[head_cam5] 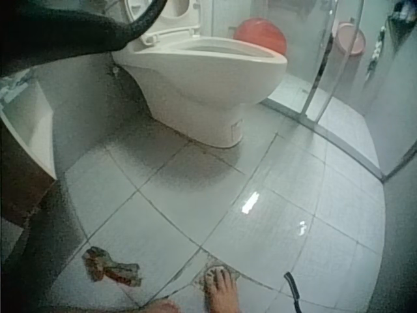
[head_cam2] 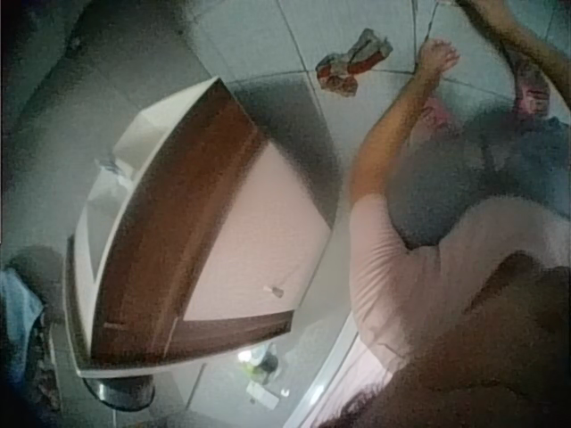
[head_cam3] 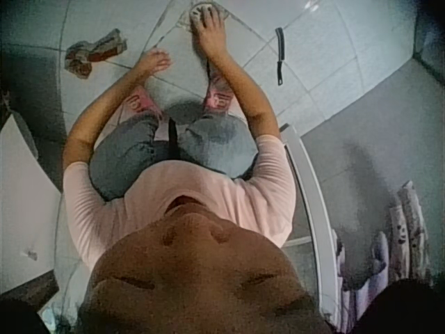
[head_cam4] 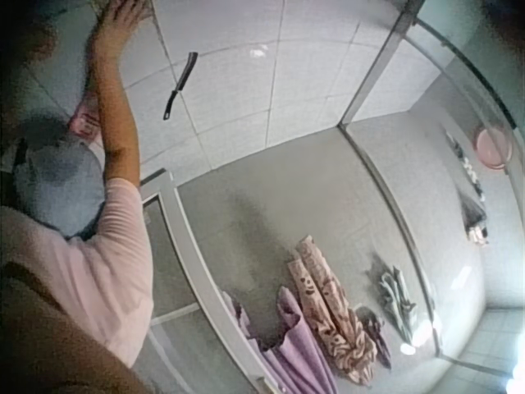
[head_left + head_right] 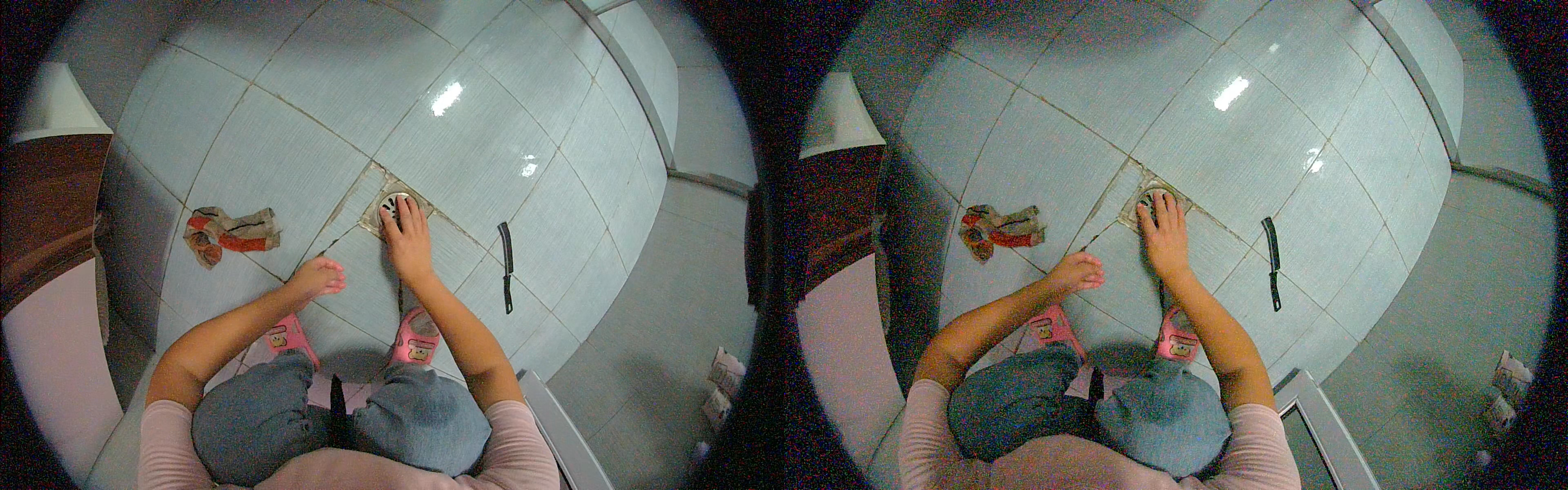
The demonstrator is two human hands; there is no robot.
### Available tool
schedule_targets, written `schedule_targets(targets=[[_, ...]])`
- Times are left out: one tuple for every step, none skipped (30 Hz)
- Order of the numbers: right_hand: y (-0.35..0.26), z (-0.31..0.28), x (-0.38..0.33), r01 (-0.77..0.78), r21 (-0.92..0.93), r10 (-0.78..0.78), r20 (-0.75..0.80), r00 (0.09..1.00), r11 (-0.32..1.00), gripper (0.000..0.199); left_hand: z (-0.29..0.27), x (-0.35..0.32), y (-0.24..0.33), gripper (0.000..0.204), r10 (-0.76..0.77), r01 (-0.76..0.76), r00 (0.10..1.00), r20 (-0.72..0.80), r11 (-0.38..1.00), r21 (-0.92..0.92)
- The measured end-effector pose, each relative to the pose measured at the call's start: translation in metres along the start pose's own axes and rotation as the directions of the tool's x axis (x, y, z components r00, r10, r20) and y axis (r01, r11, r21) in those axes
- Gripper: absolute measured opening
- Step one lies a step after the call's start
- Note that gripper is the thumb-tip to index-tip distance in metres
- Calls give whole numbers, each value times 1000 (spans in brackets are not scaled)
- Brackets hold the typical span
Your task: The person sits on the bathroom floor and scrubs the tiles with a cloth. They remove a drain cover, clean the drain area, and then wash the drain cover and a small brush in the sink. Finally, they place the drain cover back and wipe the floor with a mop.
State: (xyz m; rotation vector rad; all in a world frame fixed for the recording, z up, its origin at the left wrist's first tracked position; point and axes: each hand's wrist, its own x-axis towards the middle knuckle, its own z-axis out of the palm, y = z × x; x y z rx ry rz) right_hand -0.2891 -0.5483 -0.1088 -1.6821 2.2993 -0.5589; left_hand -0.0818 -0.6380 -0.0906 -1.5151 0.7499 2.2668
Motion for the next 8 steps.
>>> schedule_targets(targets=[[0,0,1,6,22,-5,-10,1000,1000,38,-1,1,0,20,-5,5,1000,3,1000,-7],[0,-2,1,5,14,-5,2,1000,1000,38,-2,1,-1,21,-9,9,1000,5,1000,-13],[0,-3,0,4,7,-4,14,1000,1000,38,-2,2,-1,21,-7,7,1000,0,1000,-6],[-1,-5,-2,3,-2,-3,26,1000,1000,38,-2,2,-1,21,-5,5,1000,-4,1000,2],[0,-4,-3,18,5,-18,16,1000,1000,39,-2,2,-1,21,-4,4,1000,-9,1000,9],[2,-1,-6,33,12,-33,6,999,999,39,-3,2,0,22,-2,2,1000,-4,1000,4],[5,0,-8,47,16,-47,-5,999,999,40,-3,0,2,22,0,0,1000,2,1000,-1],[7,2,-9,68,6,-68,-20,998,998,40,-3,-3,4,23,2,-2,1000,9,1000,-5]])
